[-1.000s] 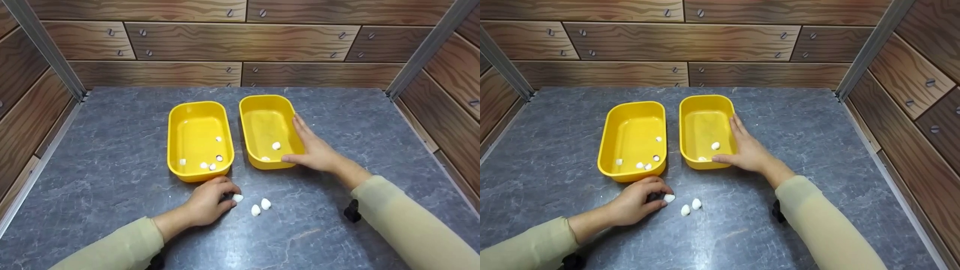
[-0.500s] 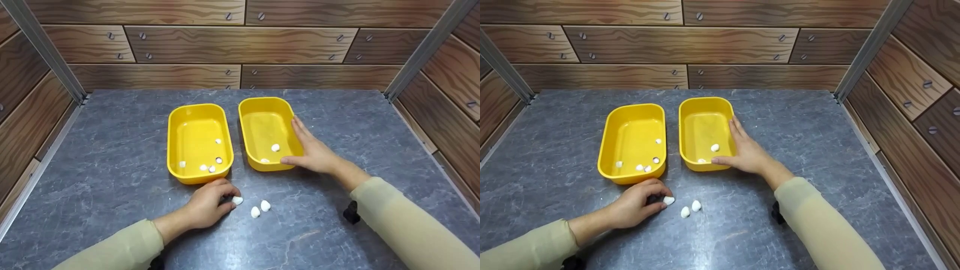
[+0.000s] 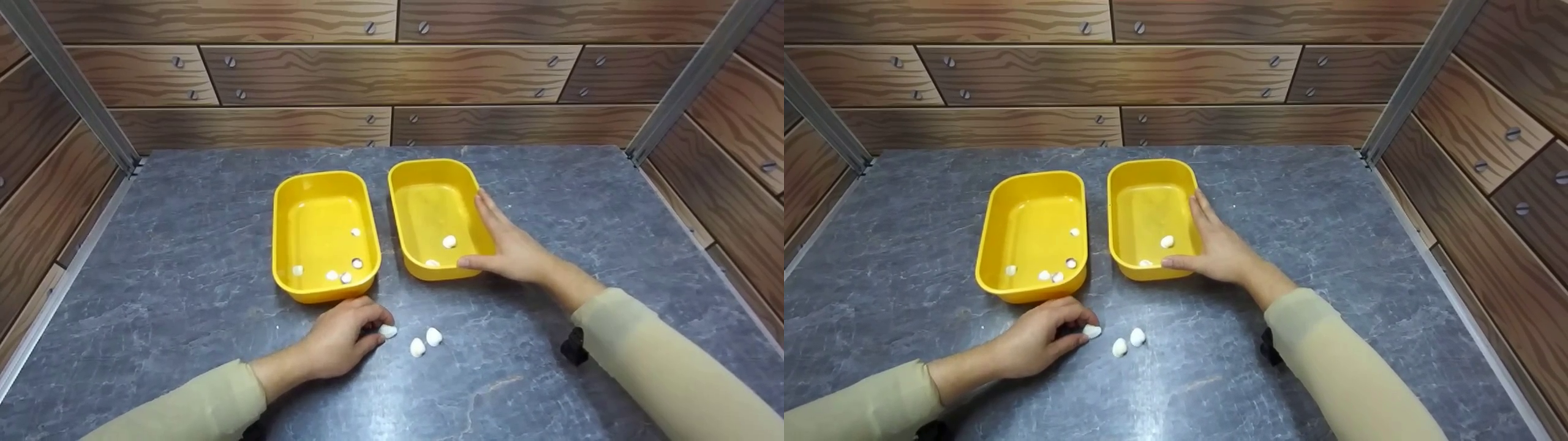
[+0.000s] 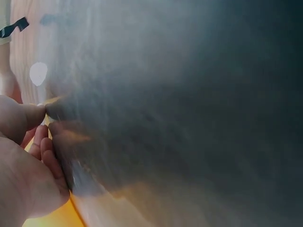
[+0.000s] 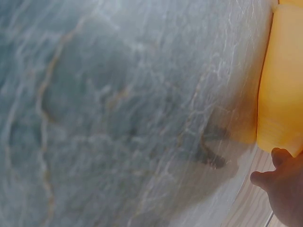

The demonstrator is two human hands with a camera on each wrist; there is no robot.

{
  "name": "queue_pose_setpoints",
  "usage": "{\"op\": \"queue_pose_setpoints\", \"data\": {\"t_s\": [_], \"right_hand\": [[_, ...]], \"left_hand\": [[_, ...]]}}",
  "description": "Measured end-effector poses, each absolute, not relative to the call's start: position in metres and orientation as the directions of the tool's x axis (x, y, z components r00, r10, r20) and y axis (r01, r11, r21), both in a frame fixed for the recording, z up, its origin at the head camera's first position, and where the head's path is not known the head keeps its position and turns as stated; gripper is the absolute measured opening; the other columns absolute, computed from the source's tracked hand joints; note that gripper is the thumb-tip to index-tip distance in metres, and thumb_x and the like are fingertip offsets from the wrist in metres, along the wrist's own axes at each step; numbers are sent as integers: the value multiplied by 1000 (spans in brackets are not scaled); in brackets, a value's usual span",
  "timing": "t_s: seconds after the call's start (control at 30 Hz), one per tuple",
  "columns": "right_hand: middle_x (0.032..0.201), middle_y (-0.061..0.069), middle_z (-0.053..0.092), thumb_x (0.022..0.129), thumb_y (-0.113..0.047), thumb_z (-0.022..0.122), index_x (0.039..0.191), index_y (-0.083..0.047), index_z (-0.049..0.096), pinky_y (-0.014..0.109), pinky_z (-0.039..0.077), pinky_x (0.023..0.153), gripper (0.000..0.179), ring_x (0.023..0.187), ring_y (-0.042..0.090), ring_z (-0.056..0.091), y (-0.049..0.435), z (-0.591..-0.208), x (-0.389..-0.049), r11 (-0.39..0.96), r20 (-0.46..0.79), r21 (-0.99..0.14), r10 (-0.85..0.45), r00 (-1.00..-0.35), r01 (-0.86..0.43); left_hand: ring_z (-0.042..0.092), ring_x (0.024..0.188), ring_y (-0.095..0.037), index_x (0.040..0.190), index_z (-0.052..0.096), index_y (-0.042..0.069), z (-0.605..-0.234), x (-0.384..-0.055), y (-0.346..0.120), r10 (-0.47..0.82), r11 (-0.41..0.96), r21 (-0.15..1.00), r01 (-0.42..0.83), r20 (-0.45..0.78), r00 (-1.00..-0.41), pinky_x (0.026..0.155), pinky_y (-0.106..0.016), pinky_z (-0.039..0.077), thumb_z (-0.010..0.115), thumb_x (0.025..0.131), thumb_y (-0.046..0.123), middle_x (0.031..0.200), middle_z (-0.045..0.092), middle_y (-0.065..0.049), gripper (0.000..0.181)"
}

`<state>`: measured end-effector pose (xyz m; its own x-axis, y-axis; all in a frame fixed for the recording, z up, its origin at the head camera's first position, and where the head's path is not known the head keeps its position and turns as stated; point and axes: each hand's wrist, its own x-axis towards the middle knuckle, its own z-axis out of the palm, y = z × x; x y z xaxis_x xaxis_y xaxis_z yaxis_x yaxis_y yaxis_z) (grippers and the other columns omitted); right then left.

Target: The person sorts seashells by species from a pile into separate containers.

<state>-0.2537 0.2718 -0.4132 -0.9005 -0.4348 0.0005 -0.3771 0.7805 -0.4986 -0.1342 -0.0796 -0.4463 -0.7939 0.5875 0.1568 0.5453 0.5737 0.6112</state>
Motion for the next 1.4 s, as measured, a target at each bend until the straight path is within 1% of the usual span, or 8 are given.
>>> {"op": "queue_pose_setpoints", "data": {"t_s": [0.27,0.5,0.63,0.8,0.93,1.07,1.2,1.4], "right_hand": [[177,2,-13,89,-66,76,171,-10,-2,64,20,124,127,160,44,14,273,-413,-255,785,-8,-497,-430,-903,-369],[177,5,-11,90,-61,78,170,-7,0,63,20,124,124,159,45,15,275,-414,-254,784,6,-495,-428,-904,-374],[177,6,-11,90,-63,77,170,-6,0,63,20,124,125,159,46,15,276,-414,-254,785,9,-493,-427,-904,-376],[177,6,-11,90,-61,78,170,-6,0,63,19,124,125,159,45,14,277,-413,-255,791,5,-489,-419,-908,-368],[177,6,-11,89,-64,77,170,-7,0,63,21,124,126,159,46,16,276,-412,-255,790,11,-487,-420,-907,-372],[177,6,-11,89,-63,78,170,-7,-1,64,21,124,126,158,48,17,275,-412,-254,785,12,-494,-424,-906,-374],[177,4,-12,89,-62,79,171,-8,-1,63,21,124,126,159,46,16,273,-413,-254,781,3,-505,-426,-905,-369],[177,4,-12,89,-60,80,171,-8,0,63,20,124,125,159,44,15,271,-414,-253,774,6,-514,-429,-903,-371]], "left_hand": [[57,90,-11,110,73,16,-440,-134,-80,674,559,565,606,116,-730,83,-36,50,77,98,14,94,64,4,14],[58,87,-11,112,71,16,-432,-136,-80,701,523,617,588,81,-708,81,-31,50,74,100,12,93,62,5,13],[60,89,-14,115,70,13,-417,-138,-77,703,489,640,593,114,-702,81,-31,52,72,101,9,96,63,3,15],[63,91,-17,121,69,9,-384,-149,-70,697,430,662,614,190,-692,82,-32,56,67,104,8,101,65,-1,18],[61,94,-14,122,69,10,-355,-167,-66,668,410,685,602,224,-710,86,-33,56,67,105,11,104,66,2,17],[61,93,-17,121,69,9,-333,-189,-62,630,406,709,577,241,-739,86,-37,56,67,106,11,102,65,0,15],[61,89,-20,123,68,10,-319,-210,-55,594,418,760,499,187,-783,79,-34,57,65,107,13,100,64,-3,16],[58,93,-20,127,67,14,-315,-238,-42,552,483,768,421,107,-827,78,-31,53,64,109,18,105,63,-3,19]]}}
